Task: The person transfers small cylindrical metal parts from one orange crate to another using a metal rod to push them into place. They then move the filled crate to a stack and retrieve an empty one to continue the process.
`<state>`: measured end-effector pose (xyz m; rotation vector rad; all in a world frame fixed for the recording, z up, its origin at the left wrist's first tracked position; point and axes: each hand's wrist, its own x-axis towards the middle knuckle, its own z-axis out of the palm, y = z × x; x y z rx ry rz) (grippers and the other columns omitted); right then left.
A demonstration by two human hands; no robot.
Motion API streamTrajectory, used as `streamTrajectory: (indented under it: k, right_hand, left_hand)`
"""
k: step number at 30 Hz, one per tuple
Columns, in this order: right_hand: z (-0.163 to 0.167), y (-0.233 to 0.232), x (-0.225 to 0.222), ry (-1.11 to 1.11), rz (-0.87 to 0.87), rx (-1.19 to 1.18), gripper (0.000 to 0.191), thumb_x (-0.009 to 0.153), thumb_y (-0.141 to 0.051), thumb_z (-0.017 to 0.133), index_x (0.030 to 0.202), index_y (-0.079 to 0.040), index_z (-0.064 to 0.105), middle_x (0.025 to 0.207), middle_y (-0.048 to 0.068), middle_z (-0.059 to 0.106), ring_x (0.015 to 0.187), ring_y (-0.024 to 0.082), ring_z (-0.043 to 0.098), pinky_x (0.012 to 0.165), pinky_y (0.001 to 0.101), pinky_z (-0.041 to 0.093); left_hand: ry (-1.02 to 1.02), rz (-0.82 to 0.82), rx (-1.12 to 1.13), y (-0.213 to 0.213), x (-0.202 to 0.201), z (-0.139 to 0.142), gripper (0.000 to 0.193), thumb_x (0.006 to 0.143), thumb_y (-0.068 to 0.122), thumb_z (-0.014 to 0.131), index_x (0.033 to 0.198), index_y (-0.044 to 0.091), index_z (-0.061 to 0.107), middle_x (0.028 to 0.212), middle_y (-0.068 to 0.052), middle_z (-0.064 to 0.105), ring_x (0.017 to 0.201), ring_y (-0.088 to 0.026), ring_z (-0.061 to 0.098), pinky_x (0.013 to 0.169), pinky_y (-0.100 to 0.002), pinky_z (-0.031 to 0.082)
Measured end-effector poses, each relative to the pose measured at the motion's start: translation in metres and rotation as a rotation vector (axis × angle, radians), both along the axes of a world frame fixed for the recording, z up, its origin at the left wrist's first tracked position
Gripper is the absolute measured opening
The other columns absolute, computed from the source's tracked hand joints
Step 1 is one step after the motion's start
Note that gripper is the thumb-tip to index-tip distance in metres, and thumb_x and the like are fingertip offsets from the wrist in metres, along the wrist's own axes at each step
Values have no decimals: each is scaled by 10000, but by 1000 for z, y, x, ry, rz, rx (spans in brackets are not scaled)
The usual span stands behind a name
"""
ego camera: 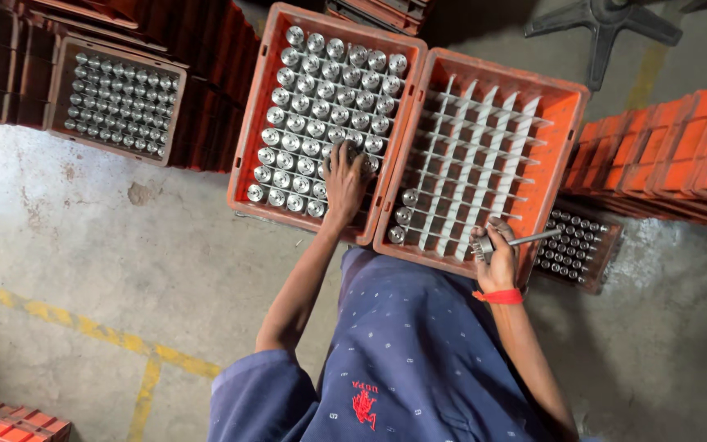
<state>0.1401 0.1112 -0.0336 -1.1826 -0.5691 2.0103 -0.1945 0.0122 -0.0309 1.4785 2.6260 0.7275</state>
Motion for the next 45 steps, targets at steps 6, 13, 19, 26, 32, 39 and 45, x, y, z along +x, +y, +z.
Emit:
streamTrajectory:
  k: [6,13,19,26,32,39,45]
  right_hand:
    - [-3,-10,17,-74,-16,-28,145,981,-10,575,1119,-19,618,896,87,646,846,200,666,850,380,605]
    - [10,-29,2,-77,6,1,169,1006,-35,574,1163,-27,635,929,71,643,849,172,661,805,366,574]
    - [55,-19,-35,-17,58,123,130,1035,-36,602,1163,-26,621,933,36,624,827,149,653,874,360,592]
    - [99,-11,-42,-5,177,233,150,1045,-48,584,1193,-34,573,814,47,628,828,154,660,806,320,545]
    - [88,-13,-15,82,446,383,148,1077,-84,561,1219,-43,558,843,36,619,847,126,631,858,294,546]
    - [42,19,8,-31,64,88,199,987,1,606,1185,-6,614,878,71,662,802,180,675,766,323,572]
    - [17,17,21,40,-186,50,161,1036,18,602,1192,-14,632,950,60,642,844,177,646,877,369,614]
  left_hand:
    - [-214,-137,203,-15,-12,31,437,790,322,875,1115,82,709,1320,-181,580,1312,-355,485,1109,-527,397]
    - [-1178,147,120,-6,50,65,392,902,286,898,900,-7,637,798,-137,614,729,-237,533,750,-429,512]
    - [-671,-149,-69,-19,140,53,327,764,143,812,1057,47,701,905,-200,757,871,-401,713,730,-489,533]
    - [-797,-215,-132,-17,185,67,422,734,161,796,1136,58,714,903,-243,734,874,-416,716,760,-489,559]
    - [-989,-235,-225,-14,208,75,427,760,286,849,1060,14,715,956,-221,765,915,-370,766,796,-447,582]
    - [-739,-257,-268,-39,173,65,630,854,379,805,1309,2,585,1087,-217,712,955,-397,701,807,-483,542]
    - [-29,-689,-221,-49,113,22,465,907,111,600,1367,57,563,1270,-153,644,1111,-352,660,927,-429,573]
